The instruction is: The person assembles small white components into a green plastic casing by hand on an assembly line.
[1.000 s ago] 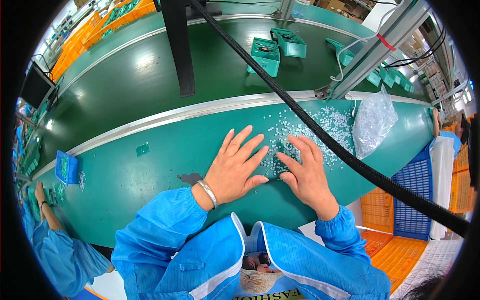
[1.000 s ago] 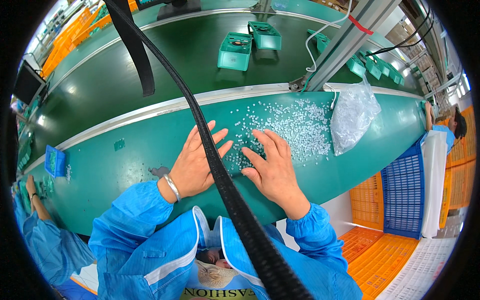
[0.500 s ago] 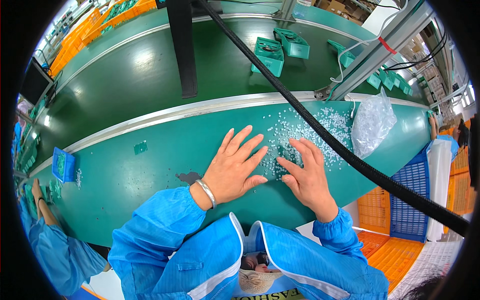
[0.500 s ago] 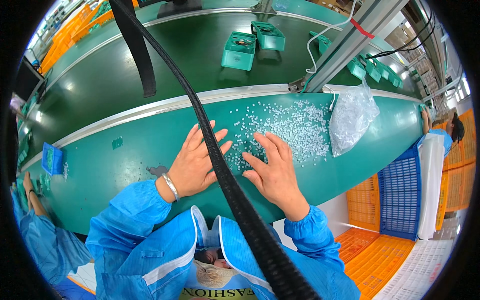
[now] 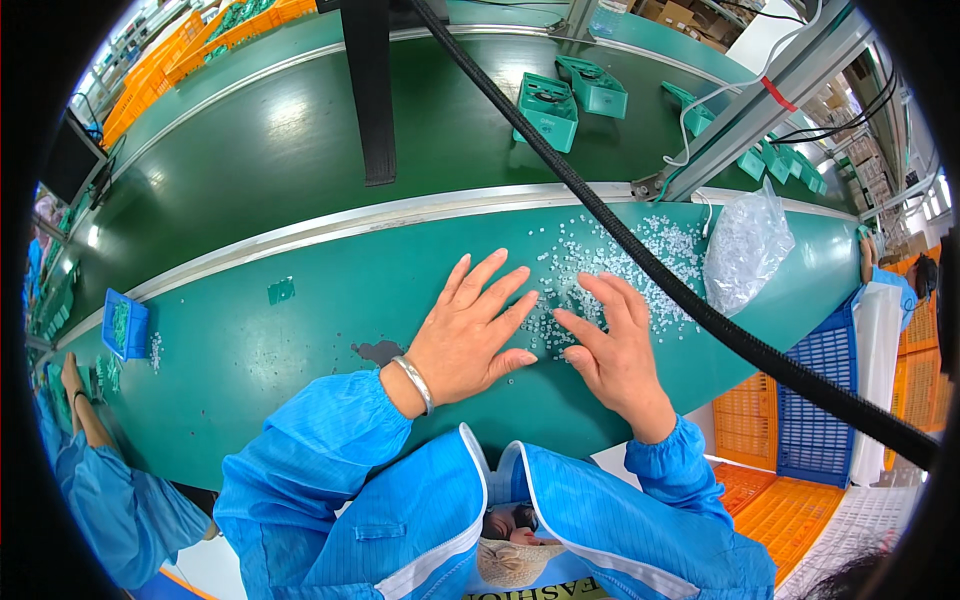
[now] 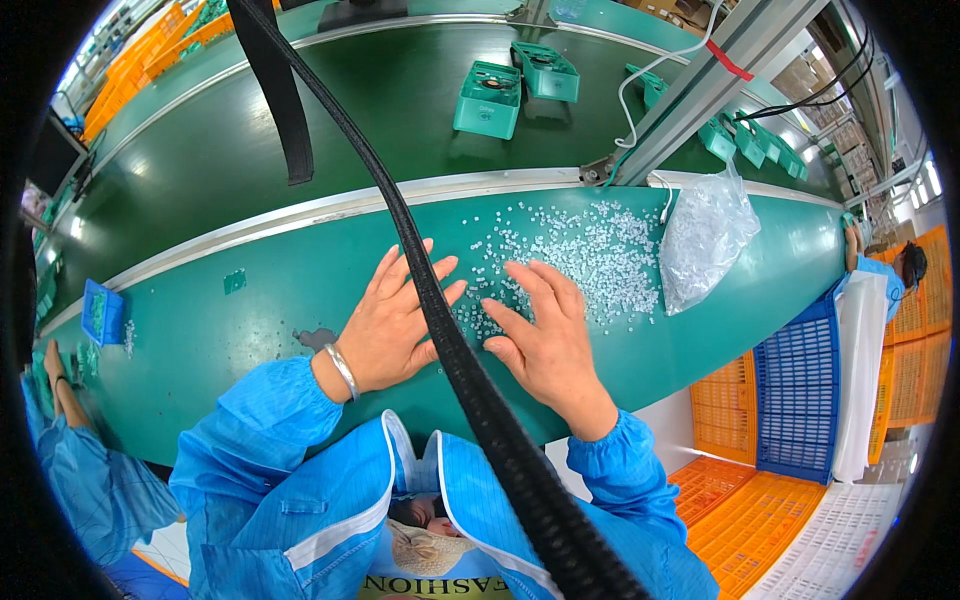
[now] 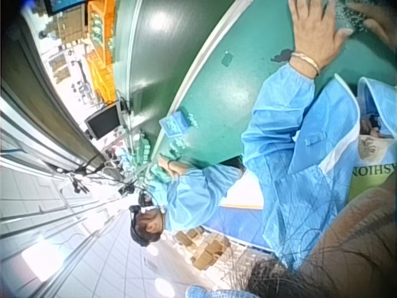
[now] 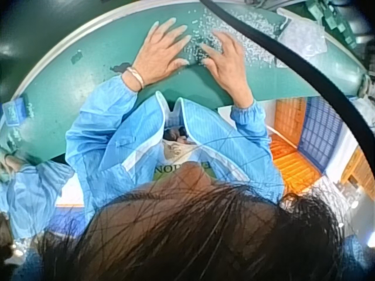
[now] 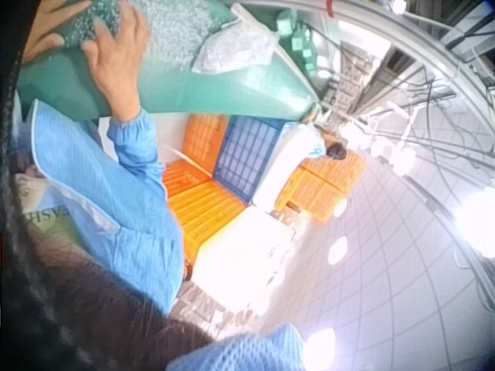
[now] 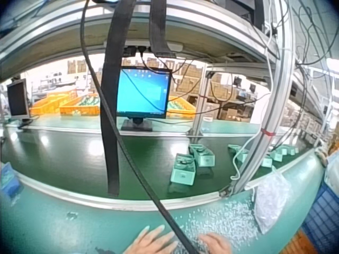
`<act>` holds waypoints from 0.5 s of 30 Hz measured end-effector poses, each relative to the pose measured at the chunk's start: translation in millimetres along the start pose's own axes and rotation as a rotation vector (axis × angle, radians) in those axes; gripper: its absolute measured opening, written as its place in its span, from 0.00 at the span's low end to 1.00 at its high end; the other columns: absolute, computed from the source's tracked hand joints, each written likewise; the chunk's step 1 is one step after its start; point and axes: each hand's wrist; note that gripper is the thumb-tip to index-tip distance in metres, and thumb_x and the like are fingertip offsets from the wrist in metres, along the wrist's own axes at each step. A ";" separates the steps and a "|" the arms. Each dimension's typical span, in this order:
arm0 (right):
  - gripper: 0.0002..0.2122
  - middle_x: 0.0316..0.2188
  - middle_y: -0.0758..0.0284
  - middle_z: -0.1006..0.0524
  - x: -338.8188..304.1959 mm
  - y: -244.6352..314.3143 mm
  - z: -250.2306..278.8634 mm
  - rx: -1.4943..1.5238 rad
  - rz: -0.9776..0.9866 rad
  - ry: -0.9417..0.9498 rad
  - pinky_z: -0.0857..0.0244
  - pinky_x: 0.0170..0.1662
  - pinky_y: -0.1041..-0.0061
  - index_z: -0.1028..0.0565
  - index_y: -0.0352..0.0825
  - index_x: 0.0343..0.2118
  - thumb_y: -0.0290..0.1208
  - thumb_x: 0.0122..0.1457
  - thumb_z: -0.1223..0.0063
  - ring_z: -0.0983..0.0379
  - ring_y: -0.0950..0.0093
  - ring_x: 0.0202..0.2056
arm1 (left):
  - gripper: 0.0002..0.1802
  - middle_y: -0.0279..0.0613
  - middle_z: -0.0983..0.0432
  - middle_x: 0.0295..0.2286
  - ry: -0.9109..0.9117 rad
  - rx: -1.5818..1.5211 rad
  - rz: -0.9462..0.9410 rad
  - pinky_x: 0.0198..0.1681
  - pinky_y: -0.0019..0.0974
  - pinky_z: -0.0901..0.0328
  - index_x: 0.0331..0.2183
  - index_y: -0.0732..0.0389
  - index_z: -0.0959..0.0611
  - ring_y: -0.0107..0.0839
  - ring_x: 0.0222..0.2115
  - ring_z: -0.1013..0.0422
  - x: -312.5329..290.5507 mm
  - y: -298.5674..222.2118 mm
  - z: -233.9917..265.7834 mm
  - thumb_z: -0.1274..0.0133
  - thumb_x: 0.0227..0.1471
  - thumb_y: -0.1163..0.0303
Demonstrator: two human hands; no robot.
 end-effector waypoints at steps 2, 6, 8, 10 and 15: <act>0.18 0.60 0.59 0.32 2.6 3.9 -0.7 0.007 0.005 0.019 0.42 0.61 0.51 0.17 0.40 0.45 0.44 0.56 0.38 0.40 0.53 0.62 | 0.31 0.47 0.34 0.62 0.003 -0.002 0.000 0.70 0.62 0.54 0.56 0.58 0.21 0.54 0.67 0.47 0.3 0.0 -0.1 0.41 0.53 0.56; 0.18 0.60 0.59 0.32 3.7 6.1 -3.8 0.023 0.021 0.044 0.42 0.61 0.51 0.17 0.41 0.45 0.42 0.53 0.35 0.40 0.53 0.62 | 0.31 0.47 0.34 0.62 0.003 -0.011 0.005 0.70 0.62 0.54 0.56 0.58 0.21 0.54 0.67 0.47 -0.3 0.1 -0.4 0.40 0.52 0.56; 0.18 0.60 0.59 0.32 4.7 7.1 -4.5 0.020 0.011 0.048 0.42 0.61 0.51 0.17 0.41 0.45 0.41 0.52 0.35 0.40 0.53 0.62 | 0.32 0.47 0.34 0.62 0.004 -0.016 0.003 0.70 0.62 0.54 0.56 0.58 0.21 0.54 0.67 0.47 -0.5 0.3 -0.5 0.40 0.52 0.55; 0.17 0.60 0.59 0.32 5.7 7.5 -5.1 0.015 0.001 0.052 0.42 0.61 0.51 0.17 0.41 0.45 0.40 0.52 0.35 0.40 0.53 0.62 | 0.33 0.47 0.34 0.62 0.002 -0.004 -0.001 0.70 0.62 0.54 0.56 0.58 0.21 0.54 0.67 0.47 -0.5 0.5 -0.7 0.39 0.51 0.54; 0.19 0.60 0.59 0.33 8.4 7.9 -8.2 -0.003 0.003 0.048 0.43 0.61 0.51 0.18 0.40 0.46 0.39 0.51 0.35 0.40 0.52 0.62 | 0.34 0.47 0.34 0.62 0.003 -0.004 0.000 0.70 0.63 0.54 0.57 0.57 0.21 0.54 0.67 0.47 -1.5 0.6 -1.2 0.38 0.50 0.53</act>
Point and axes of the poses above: each hand's wrist, its own x-axis towards the middle knuckle, its own z-axis out of the back of the hand, y = z × x
